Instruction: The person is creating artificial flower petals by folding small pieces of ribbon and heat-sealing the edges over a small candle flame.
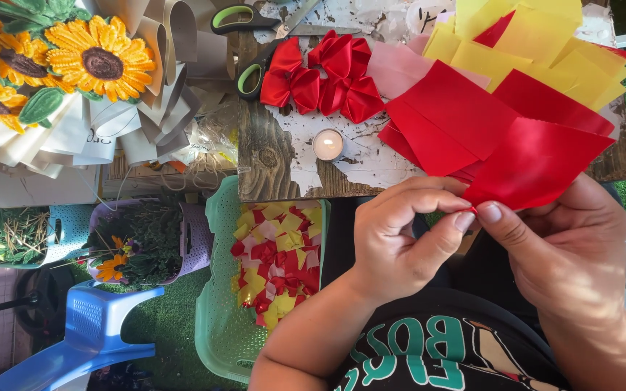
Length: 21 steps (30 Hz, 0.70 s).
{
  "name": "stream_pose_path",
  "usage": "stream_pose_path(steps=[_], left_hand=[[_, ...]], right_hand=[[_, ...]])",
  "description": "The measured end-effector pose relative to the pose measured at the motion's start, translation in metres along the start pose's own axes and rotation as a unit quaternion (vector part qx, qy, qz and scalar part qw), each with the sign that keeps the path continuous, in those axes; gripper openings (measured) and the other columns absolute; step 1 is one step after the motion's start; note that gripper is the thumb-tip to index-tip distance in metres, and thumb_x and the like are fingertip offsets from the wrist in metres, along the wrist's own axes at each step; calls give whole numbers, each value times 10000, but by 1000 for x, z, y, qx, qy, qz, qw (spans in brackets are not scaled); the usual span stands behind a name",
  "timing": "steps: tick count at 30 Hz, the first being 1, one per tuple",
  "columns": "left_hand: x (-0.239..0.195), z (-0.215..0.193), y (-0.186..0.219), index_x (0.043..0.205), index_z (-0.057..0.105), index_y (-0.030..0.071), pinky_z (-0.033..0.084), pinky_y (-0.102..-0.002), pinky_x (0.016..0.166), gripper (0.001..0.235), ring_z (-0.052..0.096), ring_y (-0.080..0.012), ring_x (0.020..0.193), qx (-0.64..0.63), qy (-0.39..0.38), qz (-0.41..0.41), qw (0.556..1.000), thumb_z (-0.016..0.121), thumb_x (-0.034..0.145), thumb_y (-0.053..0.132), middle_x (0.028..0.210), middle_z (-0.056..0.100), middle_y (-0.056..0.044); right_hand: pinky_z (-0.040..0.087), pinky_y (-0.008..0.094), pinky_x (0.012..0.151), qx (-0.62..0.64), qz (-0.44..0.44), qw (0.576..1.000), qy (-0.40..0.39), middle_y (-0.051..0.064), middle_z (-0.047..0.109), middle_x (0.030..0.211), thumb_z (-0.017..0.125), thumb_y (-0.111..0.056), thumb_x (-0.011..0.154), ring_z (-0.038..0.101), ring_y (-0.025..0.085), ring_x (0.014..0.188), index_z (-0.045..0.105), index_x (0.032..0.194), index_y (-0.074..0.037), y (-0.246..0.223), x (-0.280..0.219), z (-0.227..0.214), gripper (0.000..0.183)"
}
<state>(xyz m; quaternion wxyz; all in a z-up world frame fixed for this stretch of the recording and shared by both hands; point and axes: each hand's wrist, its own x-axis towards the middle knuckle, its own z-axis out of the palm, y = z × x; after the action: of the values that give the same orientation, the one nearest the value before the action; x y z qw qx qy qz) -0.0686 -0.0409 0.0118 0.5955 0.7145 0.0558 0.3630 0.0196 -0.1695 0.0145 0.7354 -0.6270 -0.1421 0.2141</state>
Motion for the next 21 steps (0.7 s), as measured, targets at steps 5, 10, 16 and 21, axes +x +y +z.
stream_pose_path(steps=[5, 10, 16, 21], left_hand=[[-9, -2, -17, 1012, 690, 101, 633, -287, 863, 114, 744, -200, 967, -116, 37, -45, 992, 755, 944, 37, 1032, 738, -117], [-5, -12, -11, 996, 664, 115, 608, -321, 909, 160, 714, -200, 940, -147, 59, -37, 987, 744, 937, -11, 990, 717, -98], [2, -37, 0, 1046, 593, 83, 645, -306, 892, 271, 766, -201, 933, -141, 90, -83, 982, 784, 887, -26, 964, 746, -152], [16, -80, -3, 1319, 524, 57, 559, -364, 1090, 422, 740, -195, 1052, 19, 149, 2, 989, 747, 968, 132, 1079, 751, -128]], right_hand=[[649, 310, 870, -65, 5, 997, -30, 143, 746, 1038, 766, -19, 841, 734, 201, 913, 652, 1132, 28, -5, 4, 3, 316], [655, 317, 709, -128, 28, 990, -47, 177, 757, 944, 800, -3, 771, 754, 235, 782, 661, 1177, 56, -21, 10, 19, 433], [645, 293, 664, -129, -15, 989, -72, 193, 730, 935, 829, 71, 722, 757, 234, 794, 466, 1327, -8, -10, 20, 28, 711], [664, 351, 806, -60, -46, 988, -131, 257, 706, 1079, 752, 87, 800, 757, 303, 947, 369, 1395, 5, -19, 39, 60, 713]])
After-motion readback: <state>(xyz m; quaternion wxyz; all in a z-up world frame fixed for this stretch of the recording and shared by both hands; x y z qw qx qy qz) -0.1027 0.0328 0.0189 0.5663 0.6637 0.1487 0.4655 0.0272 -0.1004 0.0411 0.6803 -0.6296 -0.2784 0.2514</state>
